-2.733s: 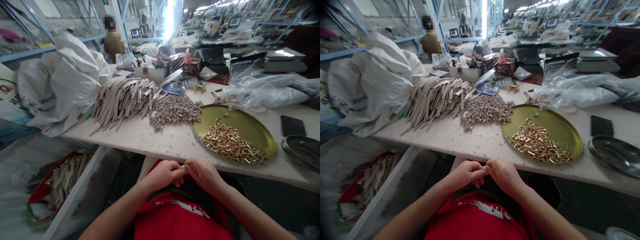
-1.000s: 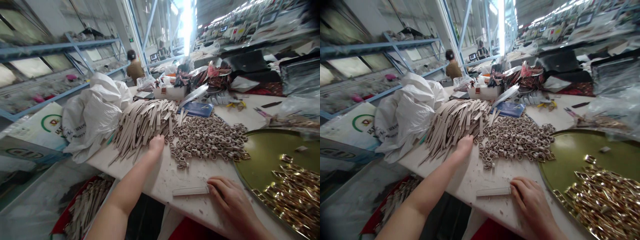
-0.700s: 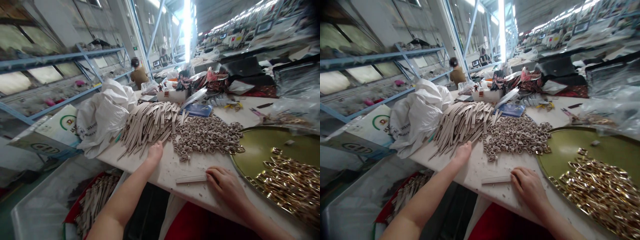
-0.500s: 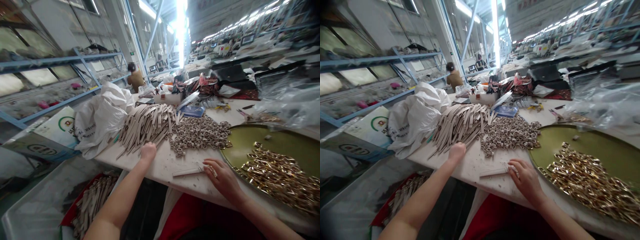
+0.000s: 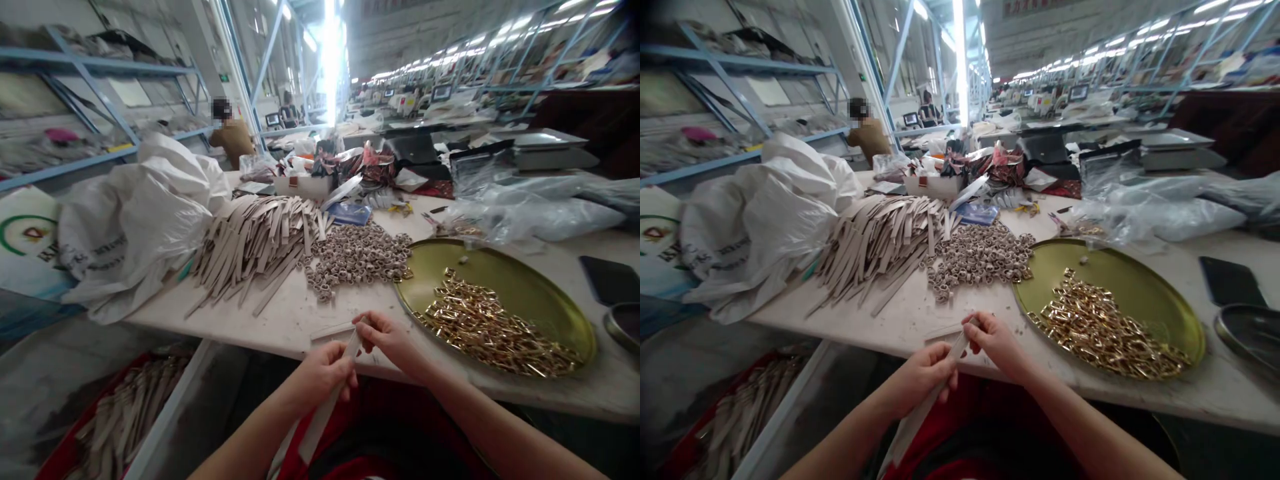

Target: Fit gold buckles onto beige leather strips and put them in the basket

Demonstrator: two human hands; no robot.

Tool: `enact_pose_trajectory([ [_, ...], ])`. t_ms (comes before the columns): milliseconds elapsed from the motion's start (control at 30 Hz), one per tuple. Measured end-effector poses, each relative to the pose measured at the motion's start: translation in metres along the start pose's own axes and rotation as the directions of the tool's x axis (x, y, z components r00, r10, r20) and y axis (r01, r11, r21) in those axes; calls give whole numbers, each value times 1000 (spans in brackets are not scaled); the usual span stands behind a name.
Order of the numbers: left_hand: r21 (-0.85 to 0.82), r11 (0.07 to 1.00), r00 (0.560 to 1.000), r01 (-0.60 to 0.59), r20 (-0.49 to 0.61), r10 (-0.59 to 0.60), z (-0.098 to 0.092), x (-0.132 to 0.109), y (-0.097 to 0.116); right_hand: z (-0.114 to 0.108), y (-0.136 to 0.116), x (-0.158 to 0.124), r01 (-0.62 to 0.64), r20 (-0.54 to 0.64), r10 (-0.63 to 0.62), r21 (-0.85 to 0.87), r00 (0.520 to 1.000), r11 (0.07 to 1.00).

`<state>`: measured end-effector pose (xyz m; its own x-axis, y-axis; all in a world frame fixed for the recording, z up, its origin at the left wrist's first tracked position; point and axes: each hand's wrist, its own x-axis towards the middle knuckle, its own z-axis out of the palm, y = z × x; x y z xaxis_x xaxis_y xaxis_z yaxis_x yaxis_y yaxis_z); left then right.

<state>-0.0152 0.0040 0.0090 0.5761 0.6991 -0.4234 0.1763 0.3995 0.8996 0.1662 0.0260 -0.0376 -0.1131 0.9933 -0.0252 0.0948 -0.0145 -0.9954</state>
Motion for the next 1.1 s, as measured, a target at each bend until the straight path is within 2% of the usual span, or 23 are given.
enact_pose_trajectory([
  [33, -100, 995, 999, 28, -20, -30, 2, 6, 2, -6, 1, 7, 33, 20, -31, -91, 999, 995],
  [100, -272, 960, 994, 61, -69, -82, 1, 16, 6, -31, 2, 29, 134, -72, -168, -340, 983, 931],
  [167, -386, 920, 988, 72, -97, -119, -2, 22, 12, -64, 2, 61, 117, -254, -337, -616, 907, 779],
  [233, -458, 885, 981, 86, -115, -155, -6, 26, 17, -95, 4, 97, 74, -243, -447, -809, 861, 583],
  [267, -486, 869, 978, 92, -121, -171, -8, 28, 19, -105, 5, 114, 56, -217, -461, -859, 861, 509],
  [333, -528, 843, 972, 105, -125, -200, -12, 32, 21, -113, 9, 143, 29, -162, -423, -912, 891, 409],
  [433, -567, 815, 963, 120, -134, -235, -16, 39, 20, -98, 18, 162, 15, -112, -351, -940, 930, 340],
  [567, -614, 781, 956, 115, -145, -254, -19, 46, 16, -70, 25, 151, 86, -32, -408, -960, 913, 268],
  [733, -636, 761, 952, 128, -138, -275, -19, 45, 14, -55, 27, 123, 142, 53, -442, -975, 896, 172],
  [867, -639, 759, 953, 123, -138, -271, -17, 40, 9, -51, 27, 102, 198, 115, -416, -967, 902, 162],
  [1000, -633, 767, 953, 106, -155, -260, -14, 33, 5, -53, 17, 79, 217, 114, -486, -963, 867, 161],
  [1100, -624, 775, 955, 101, -158, -252, -12, 27, 4, -53, 6, 62, 234, 101, -518, -952, 849, 197],
])
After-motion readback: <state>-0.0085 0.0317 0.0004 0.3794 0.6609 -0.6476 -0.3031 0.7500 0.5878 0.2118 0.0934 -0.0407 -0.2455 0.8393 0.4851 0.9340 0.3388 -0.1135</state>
